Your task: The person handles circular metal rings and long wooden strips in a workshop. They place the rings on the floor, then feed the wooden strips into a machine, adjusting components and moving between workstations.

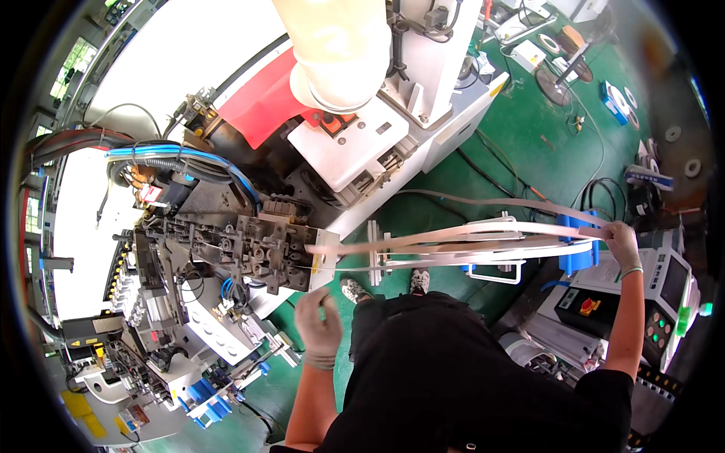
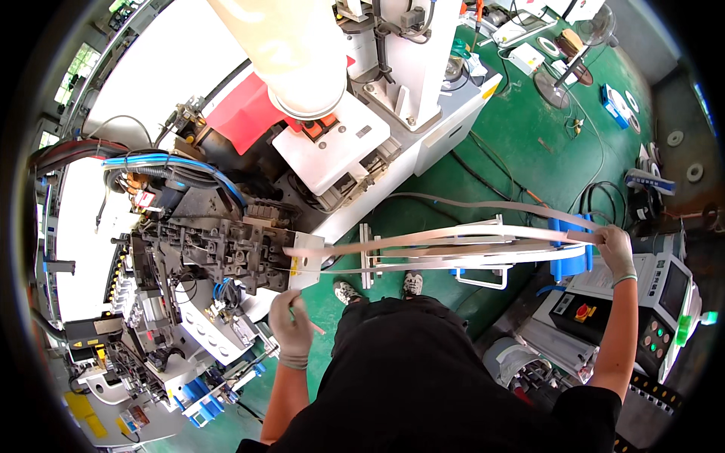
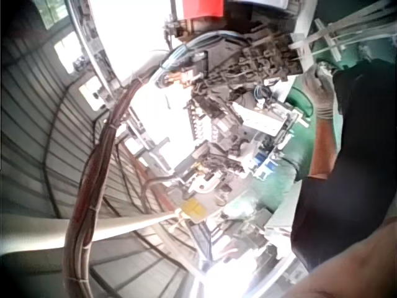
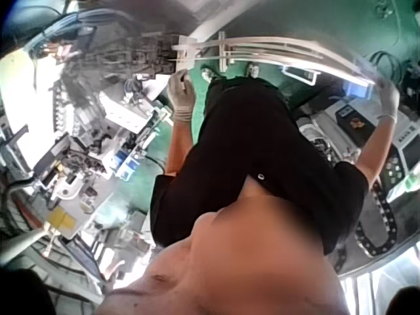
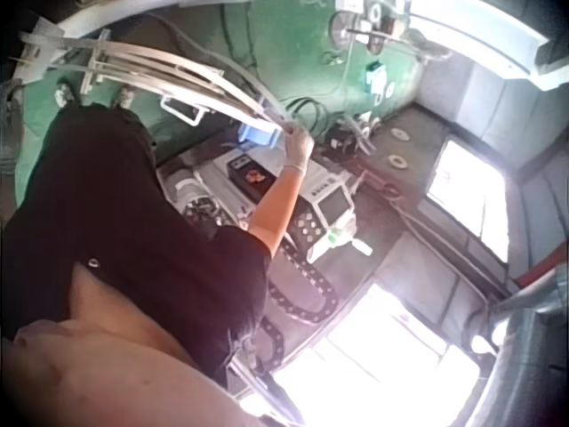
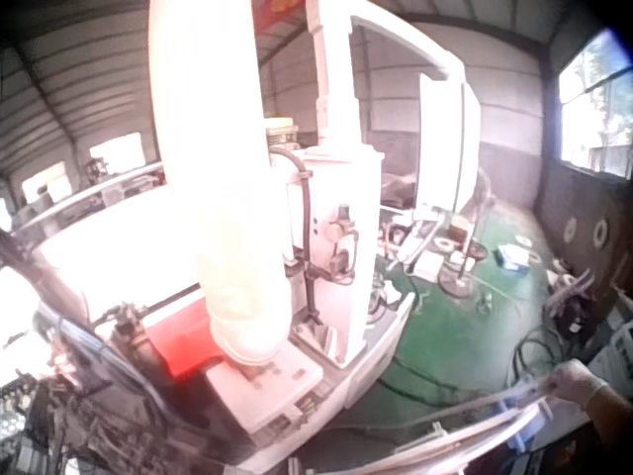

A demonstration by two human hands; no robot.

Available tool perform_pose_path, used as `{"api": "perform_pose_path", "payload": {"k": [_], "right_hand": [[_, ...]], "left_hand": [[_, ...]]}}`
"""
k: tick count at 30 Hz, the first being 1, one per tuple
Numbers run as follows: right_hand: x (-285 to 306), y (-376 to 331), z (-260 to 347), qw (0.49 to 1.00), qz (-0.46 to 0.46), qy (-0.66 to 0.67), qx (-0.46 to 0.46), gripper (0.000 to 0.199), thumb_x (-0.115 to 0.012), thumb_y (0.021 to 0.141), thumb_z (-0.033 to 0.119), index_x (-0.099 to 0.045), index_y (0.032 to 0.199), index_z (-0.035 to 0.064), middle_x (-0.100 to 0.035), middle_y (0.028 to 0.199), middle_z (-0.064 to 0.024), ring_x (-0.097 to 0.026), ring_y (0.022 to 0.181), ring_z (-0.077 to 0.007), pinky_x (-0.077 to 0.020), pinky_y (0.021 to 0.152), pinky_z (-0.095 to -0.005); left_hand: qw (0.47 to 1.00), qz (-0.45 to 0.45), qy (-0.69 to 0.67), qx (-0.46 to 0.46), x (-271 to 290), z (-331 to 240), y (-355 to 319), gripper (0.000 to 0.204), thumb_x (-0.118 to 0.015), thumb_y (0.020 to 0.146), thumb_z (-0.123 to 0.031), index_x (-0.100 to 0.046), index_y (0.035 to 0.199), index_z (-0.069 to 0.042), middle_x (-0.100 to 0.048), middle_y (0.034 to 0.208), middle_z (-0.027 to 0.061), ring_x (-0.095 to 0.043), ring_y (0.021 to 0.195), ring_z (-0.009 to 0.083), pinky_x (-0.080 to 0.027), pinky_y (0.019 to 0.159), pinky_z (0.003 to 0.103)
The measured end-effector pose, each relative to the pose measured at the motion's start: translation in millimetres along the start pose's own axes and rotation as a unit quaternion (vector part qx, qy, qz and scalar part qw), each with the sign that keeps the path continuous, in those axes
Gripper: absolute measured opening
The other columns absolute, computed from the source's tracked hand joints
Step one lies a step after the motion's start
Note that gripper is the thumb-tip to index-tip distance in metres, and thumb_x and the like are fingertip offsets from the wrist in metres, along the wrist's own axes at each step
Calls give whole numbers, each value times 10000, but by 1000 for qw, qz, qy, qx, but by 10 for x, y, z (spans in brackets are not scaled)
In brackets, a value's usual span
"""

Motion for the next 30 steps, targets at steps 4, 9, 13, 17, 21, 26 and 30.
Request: {"api": "perform_pose_path", "payload": {"k": [4, 9, 13, 17, 21, 26, 30], "right_hand": [[173, 146, -4, 997, 36, 46, -56, 149, -674, 802, 29, -734, 929, -20, -711, 839, -185, -689, 777, -350, -536, 727, -409], [339, 424, 893, 954, 19, 294, -57, 136, -723, 900, 65, -712, 963, -55, -673, 772, -153, -607, 649, -214, -495, 645, -356], [448, 594, 1666, 984, 55, 142, 92, 109, -726, 861, 28, -742, 953, -29, -672, 791, -229, -641, 655, -316, -518, 656, -385], [260, 600, 1205, 971, 46, 232, -46, 119, -641, 853, -37, -720, 939, -60, -600, 718, -126, -597, 679, -159, -492, 641, -357], [484, 612, 911, 881, -60, 466, -57, 187, -670, 911, 96, -748, 1053, 5, -657, 820, 0, -515, 679, -53, -516, 673, -288], [1195, 793, 1366, 787, -245, 565, -19, 439, -592, 1123, 367, -680, 1267, -38, -375, 637, 92, -361, 568, -37, -540, 802, -290], [1352, 924, 2351, 820, -212, 520, 109, 760, -524, 1065, 634, -626, 1441, -18, -367, 666, 90, -371, 593, -53, -439, 680, -272]], "left_hand": [[990, 111, 9, -87, -588, -463, 410, 369, -743, 902, -148, -682, 1237, -6, -695, 1220, 185, -654, 1146, 396, -511, 1008, 513], [980, 126, 50, -148, -914, -722, 631, 497, -729, 910, -214, -642, 1354, -7, -655, 1306, 193, -627, 1246, 408, -495, 1070, 533], [989, 117, 68, -63, -868, -384, 822, 531, -714, 916, -233, -621, 1390, -12, -636, 1350, 176, -609, 1252, 386, -486, 1054, 545], [982, 126, 133, -45, -595, -151, 1091, 609, -759, 884, -296, -626, 1415, -30, -641, 1353, 170, -602, 1275, 367, -484, 1069, 507], [926, 254, 229, -158, -840, 110, 1055, 443, -761, 883, -312, -683, 1250, -77, -693, 1174, 174, -652, 1152, 373, -509, 1001, 504], [898, 410, 30, -155, -1758, -483, 752, 334, -712, 921, -335, -660, 1095, -54, -709, 1124, 162, -676, 1070, 385, -516, 944, 541], [907, 342, -29, -243, -1712, -961, 782, 623, -698, 937, -418, -604, 1413, -27, -654, 1358, 222, -612, 1299, 398, -471, 1126, 489]]}}
Point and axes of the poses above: each hand's wrist, its own y-axis towards the middle knuckle, its own x-axis out of the back of the hand, z = x × y, the point moved 3 cm from there along y, towards the middle knuckle
